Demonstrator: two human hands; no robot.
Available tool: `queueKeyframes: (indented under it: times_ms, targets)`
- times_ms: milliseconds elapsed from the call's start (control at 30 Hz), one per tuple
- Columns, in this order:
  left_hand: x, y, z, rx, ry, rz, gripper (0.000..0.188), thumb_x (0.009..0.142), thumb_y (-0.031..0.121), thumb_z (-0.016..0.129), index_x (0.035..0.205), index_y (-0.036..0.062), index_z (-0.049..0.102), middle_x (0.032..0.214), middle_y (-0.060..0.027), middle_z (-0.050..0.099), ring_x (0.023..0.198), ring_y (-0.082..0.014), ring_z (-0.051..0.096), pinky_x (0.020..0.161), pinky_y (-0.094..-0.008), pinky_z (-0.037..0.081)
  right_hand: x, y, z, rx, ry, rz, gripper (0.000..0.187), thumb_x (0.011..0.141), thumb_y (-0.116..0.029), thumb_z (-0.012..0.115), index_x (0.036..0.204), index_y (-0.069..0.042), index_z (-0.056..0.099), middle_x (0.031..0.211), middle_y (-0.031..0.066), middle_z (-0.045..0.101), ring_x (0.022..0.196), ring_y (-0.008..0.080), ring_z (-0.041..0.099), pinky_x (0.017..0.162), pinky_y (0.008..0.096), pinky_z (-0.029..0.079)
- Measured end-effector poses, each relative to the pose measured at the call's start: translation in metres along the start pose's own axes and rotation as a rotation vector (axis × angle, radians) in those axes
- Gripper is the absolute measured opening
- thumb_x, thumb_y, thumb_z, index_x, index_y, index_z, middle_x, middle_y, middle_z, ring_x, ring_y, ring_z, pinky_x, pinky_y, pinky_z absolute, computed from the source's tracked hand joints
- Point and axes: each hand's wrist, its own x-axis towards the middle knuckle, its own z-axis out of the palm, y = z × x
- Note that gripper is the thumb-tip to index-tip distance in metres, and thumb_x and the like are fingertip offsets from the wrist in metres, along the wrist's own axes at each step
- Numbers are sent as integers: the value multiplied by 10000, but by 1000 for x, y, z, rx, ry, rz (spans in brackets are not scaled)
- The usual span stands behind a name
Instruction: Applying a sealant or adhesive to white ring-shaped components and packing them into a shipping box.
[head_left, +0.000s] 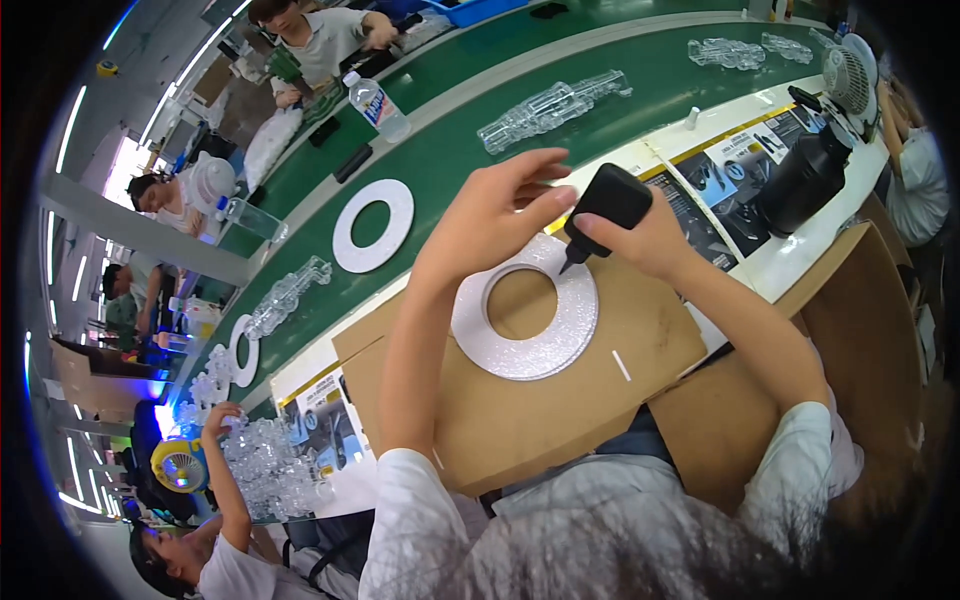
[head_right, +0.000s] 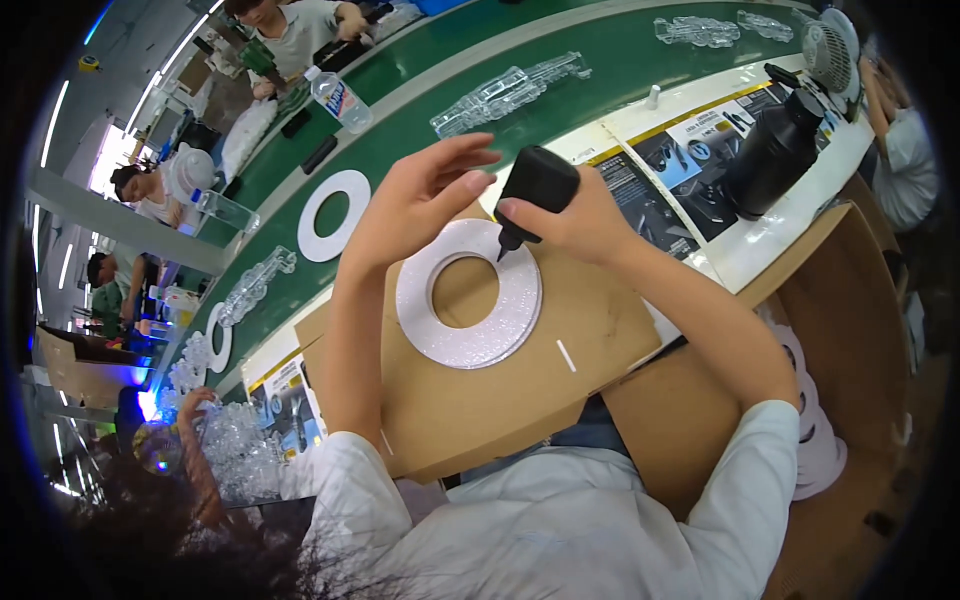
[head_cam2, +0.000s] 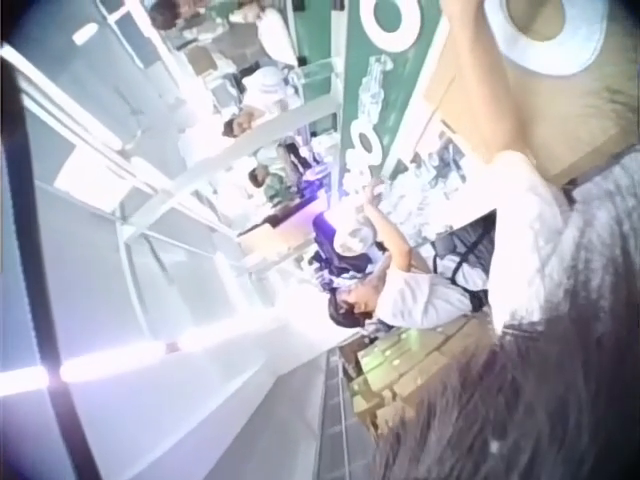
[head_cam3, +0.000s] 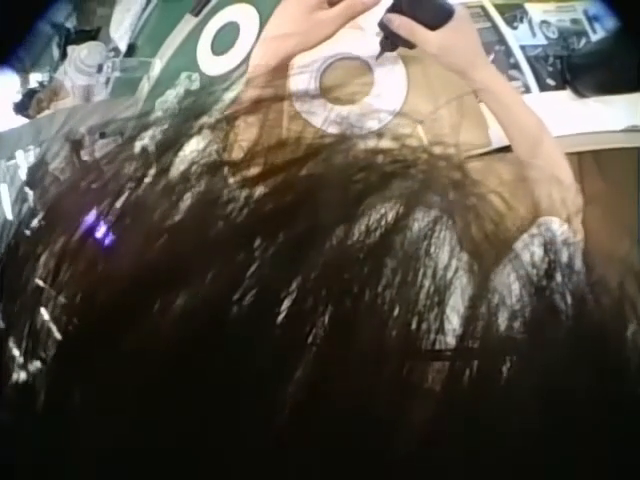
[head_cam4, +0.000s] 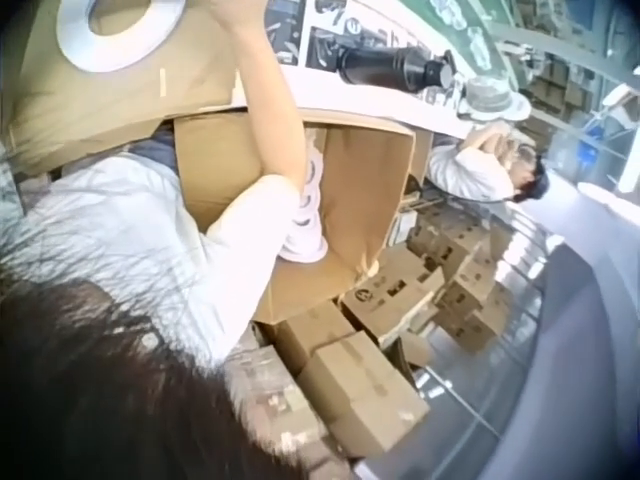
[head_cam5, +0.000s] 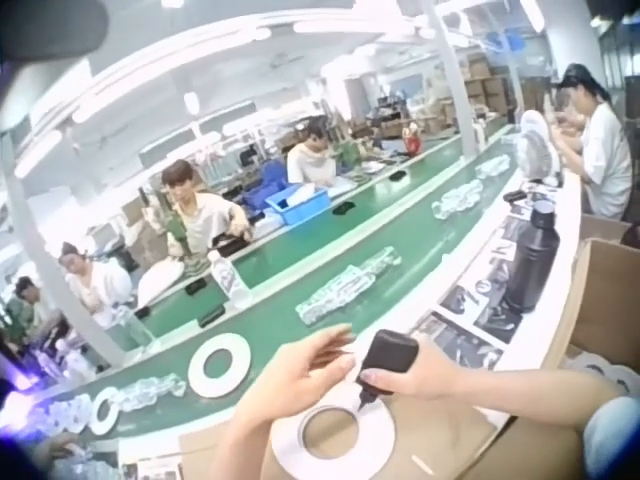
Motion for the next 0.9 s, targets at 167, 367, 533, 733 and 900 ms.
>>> queueKeyframes:
  times_ms: [167,367,533,733,900]
  targets:
    - [15,-1,40,44,-2,56,373,852,194,759,1141,-20,661,923,-92,709,810,-130,653,747,-283,540,-6,-4,10,-35,40,-160,254,788,-83,716,1013,22,663,859,88,709,800,131,675,702,290,538]
    - [16,2,44,-7,14,-35,251,831,189,770,963,-15,705,745,-73,689,665,-109,619,627,-283,520,-6,-4,4,-120,13,-126,229,775,-62,706,983,26,665,836,103,715,800,137,685,694,292,543]
    - [16,0,43,23,20,-34,261,825,192,773,962,-19,703,759,-92,698,676,-122,634,636,-291,526,-5,-3,6,-114,8,-128,236,775,-65,710,989,22,666,833,105,717,790,135,687,683,288,544]
    - [16,-9,45,9,25,14,260,824,182,769,964,-26,700,752,-99,694,675,-124,632,633,-290,522,-4,1,7,-103,15,-164,243,772,-65,718,987,33,665,810,104,715,775,130,687,680,286,545]
    - [15,-11,46,13,24,-3,256,823,178,770,961,-27,700,754,-98,695,673,-119,626,632,-286,518,-4,2,7,-135,-1,-150,245,769,-65,721,985,38,667,814,108,713,779,128,685,683,285,546]
